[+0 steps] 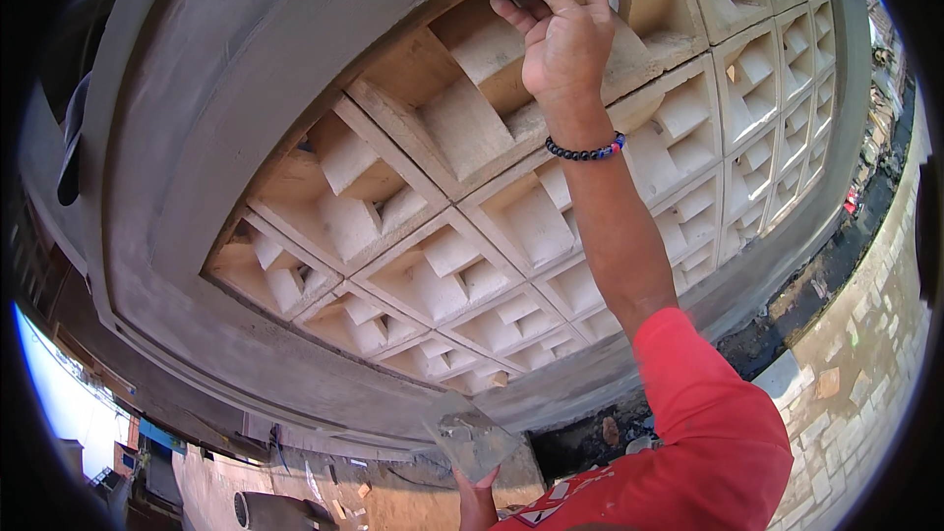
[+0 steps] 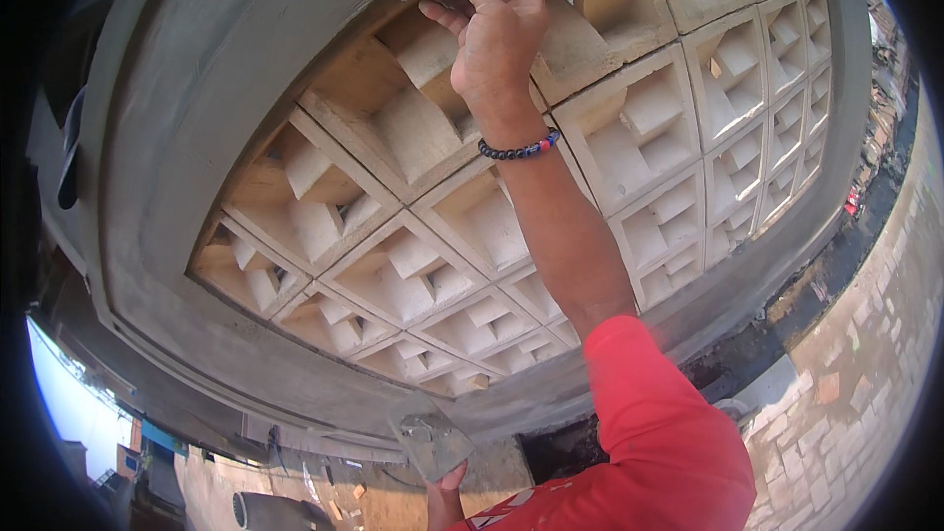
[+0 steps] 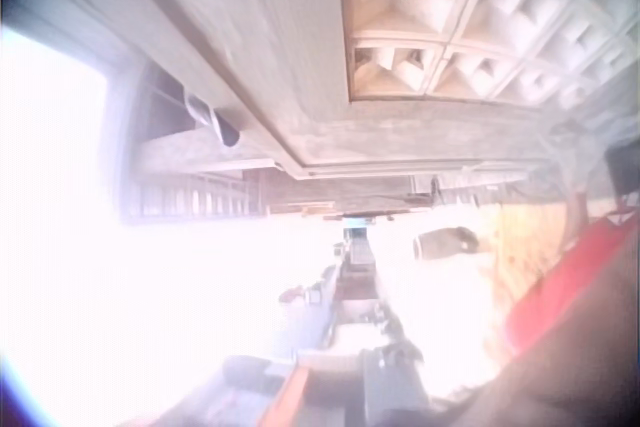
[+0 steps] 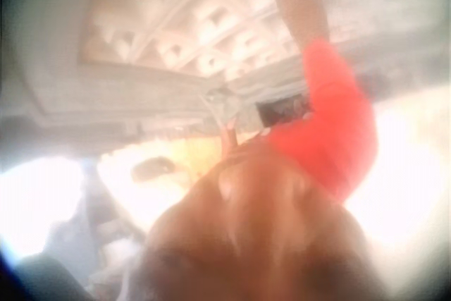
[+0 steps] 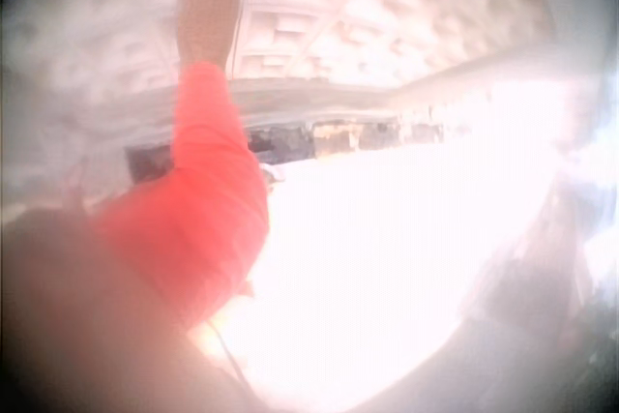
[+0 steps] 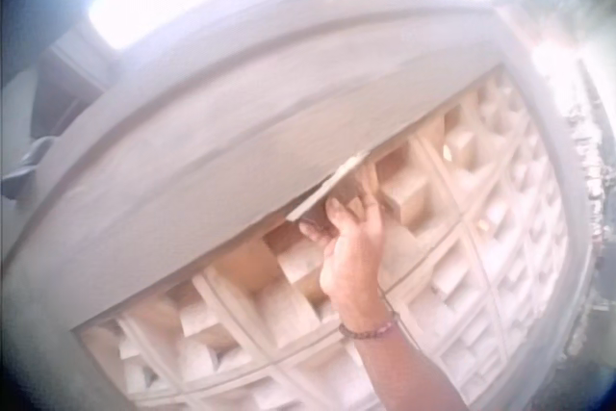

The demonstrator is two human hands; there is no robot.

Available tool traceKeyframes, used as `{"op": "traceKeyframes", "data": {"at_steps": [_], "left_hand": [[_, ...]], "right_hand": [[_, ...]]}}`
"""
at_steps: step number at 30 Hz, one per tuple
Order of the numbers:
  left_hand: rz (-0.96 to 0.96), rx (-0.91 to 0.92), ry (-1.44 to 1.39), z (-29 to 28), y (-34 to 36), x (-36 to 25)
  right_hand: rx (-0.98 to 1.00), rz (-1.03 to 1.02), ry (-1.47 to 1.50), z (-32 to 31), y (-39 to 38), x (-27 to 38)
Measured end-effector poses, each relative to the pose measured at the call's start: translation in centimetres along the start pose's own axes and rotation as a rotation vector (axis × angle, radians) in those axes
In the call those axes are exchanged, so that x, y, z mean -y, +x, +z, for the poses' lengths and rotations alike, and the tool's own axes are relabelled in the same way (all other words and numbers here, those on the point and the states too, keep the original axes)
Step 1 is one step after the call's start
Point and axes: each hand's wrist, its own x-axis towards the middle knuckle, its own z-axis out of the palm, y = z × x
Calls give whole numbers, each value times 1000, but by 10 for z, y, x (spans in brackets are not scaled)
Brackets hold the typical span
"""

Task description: The person scoops cement from a bucket and applies it to a decorative ceiling using a trowel and a smaller finishing tool. They repeatedly smooth and shape the cement along the ceiling's grid pattern.

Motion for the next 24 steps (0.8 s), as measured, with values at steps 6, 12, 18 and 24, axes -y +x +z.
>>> {"op": "traceKeyframes", "data": {"at_steps": [6,12,18,24], "left_hand": [[-74,185,-281,-53,-8,-27],[-1,170,-268,-66,-21,-44],[17,35,-342,-64,-28,-58],[29,209,-242,-59,-13,-61]], "right_hand": [[-60,71,100,42,-75,-60],[-38,240,128,79,-146,-102],[180,613,312,46,-210,-106],[300,1030,320,-32,-224,-61]]}}
